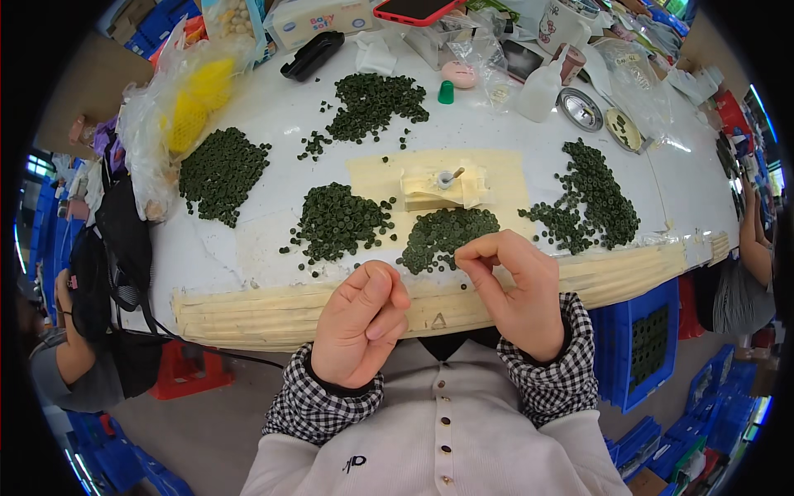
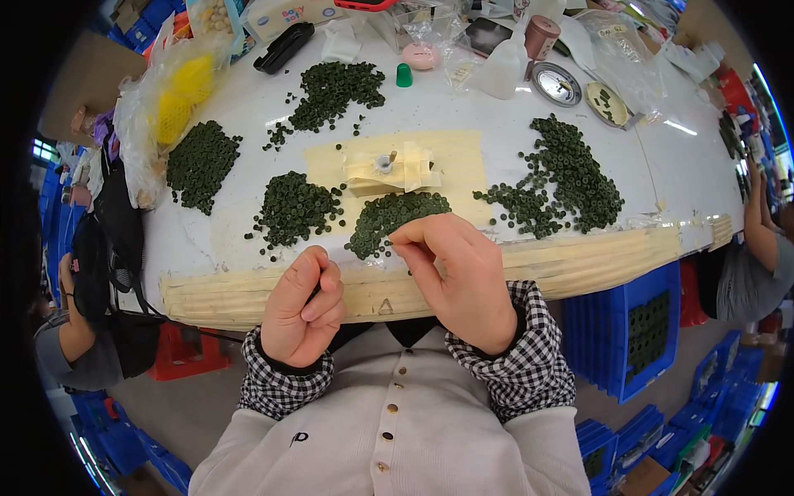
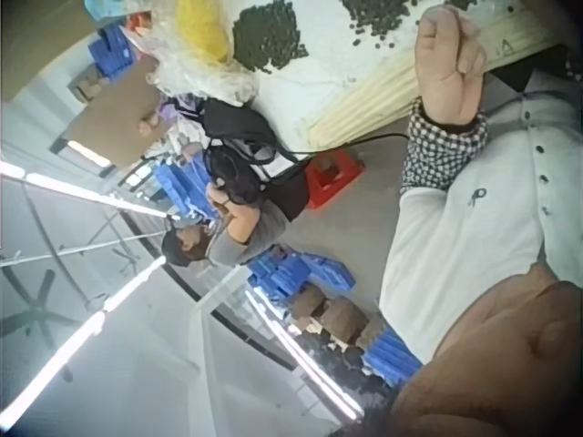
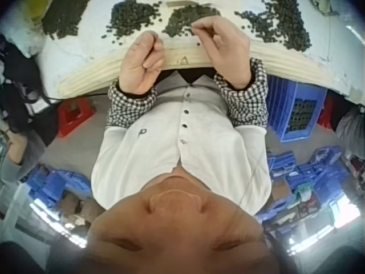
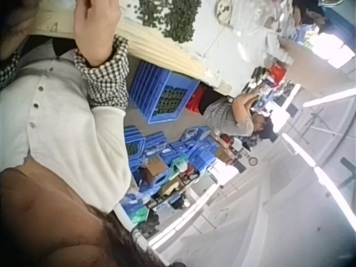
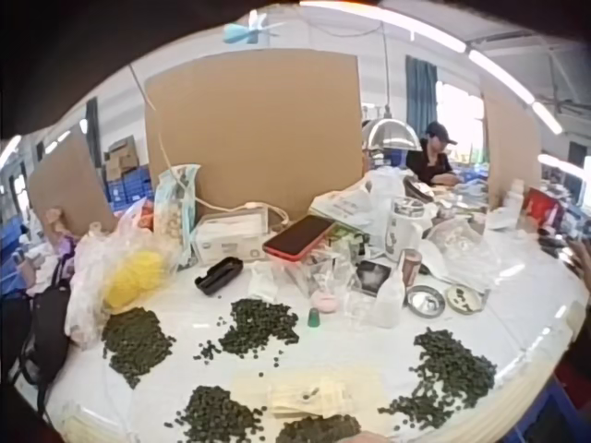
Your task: The person is sorting and inspecting small green plastic parts on a factory workbench.
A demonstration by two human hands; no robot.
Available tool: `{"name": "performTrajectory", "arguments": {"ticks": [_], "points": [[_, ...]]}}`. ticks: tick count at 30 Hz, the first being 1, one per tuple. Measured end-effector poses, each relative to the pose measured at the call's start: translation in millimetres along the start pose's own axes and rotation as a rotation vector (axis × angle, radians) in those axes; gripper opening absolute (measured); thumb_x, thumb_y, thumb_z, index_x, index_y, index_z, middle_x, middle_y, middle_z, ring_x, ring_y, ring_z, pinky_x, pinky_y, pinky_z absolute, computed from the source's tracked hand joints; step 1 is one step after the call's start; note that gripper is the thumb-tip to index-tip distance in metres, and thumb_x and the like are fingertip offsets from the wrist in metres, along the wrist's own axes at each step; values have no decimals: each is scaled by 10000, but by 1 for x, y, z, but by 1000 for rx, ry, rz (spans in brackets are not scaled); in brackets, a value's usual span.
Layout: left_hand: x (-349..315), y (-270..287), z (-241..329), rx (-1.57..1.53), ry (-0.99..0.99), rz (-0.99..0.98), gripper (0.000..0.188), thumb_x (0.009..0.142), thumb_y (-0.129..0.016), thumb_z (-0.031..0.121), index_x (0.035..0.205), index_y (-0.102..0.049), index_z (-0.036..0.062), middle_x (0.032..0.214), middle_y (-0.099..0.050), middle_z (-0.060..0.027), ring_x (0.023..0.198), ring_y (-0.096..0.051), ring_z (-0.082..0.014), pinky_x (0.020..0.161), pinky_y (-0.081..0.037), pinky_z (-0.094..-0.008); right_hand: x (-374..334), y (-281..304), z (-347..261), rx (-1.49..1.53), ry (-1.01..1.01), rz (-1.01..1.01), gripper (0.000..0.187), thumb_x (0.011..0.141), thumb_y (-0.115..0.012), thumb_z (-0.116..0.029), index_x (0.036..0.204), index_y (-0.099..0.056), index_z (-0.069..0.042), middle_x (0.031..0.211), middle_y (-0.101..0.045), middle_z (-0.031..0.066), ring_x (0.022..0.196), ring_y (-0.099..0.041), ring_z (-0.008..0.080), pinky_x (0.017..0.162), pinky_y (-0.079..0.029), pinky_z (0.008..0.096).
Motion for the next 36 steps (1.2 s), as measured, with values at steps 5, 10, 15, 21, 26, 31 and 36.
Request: {"name": "performTrajectory", "arguments": {"ticks": [5, 10, 15, 21, 26, 31, 36], "points": [[0, -2, -1, 17, -36, -72, 190, 968, -431, 218, 997, -519, 52, 836, -545, -11, 498, -310, -15, 444, -265, -152, -2, 0, 7, 99, -76, 23, 151, 745, -643, 36, 888, -645, -14, 752, -625, 89, 657, -605, 194, 583, -479, 268], [0, -1, 0, -31, 3, 8, 168, 941, -479, 120, 1055, -561, 28, 905, -625, -65, 516, -329, -26, 487, -302, -166, -4, 0, 9, 44, -56, 14, 138, 747, -647, 25, 879, -636, -16, 749, -621, 92, 650, -601, 200, 573, -479, 272], [1, 0, -1, 2, -6, 2, 222, 925, -484, 66, 1131, -555, 26, 966, -637, -90, 530, -347, -24, 498, -322, -168, -2, 2, 6, -67, 1, 45, 106, 756, -633, 23, 854, -613, -10, 758, -603, 100, 687, -587, 236, 582, -473, 301], [2, 2, -2, -2, -24, -7, 198, 887, -532, 20, 1083, -561, 27, 962, -634, -104, 523, -353, -30, 499, -320, -173, 0, 4, 0, -163, 73, 79, 122, 724, -628, 39, 833, -602, -8, 748, -588, 102, 713, -572, 263, 619, -467, 328], [2, 4, -3, -14, -12, 0, 193, 877, -544, 10, 1068, -558, 28, 960, -629, -116, 521, -357, -35, 503, -325, -180, -1, 5, 0, -175, 73, 68, 153, 682, -639, 36, 824, -605, -9, 751, -594, 94, 705, -574, 255, 618, -470, 330], [3, 3, -3, -13, -9, -1, 187, 880, -542, 15, 1065, -558, 28, 957, -629, -120, 525, -358, -36, 505, -326, -182, -4, 4, 4, -164, 89, 126, 180, 681, -635, 53, 852, -629, -4, 754, -603, 92, 692, -577, 240, 613, -476, 318], [3, 5, -4, -21, -9, 6, 182, 884, -539, 20, 1064, -557, 28, 958, -629, -116, 529, -358, -36, 505, -325, -183, -3, 5, 2, -172, 136, 130, 238, 685, -630, 68, 913, -644, 2, 747, -607, 92, 677, -576, 229, 599, -477, 310]]}}
Point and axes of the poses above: each hand's wrist, its own x-axis towards the middle knuckle, its own y-axis out of the back of the hand, z = x × y, the point moved 8 cm from there along x, towards the middle knuckle
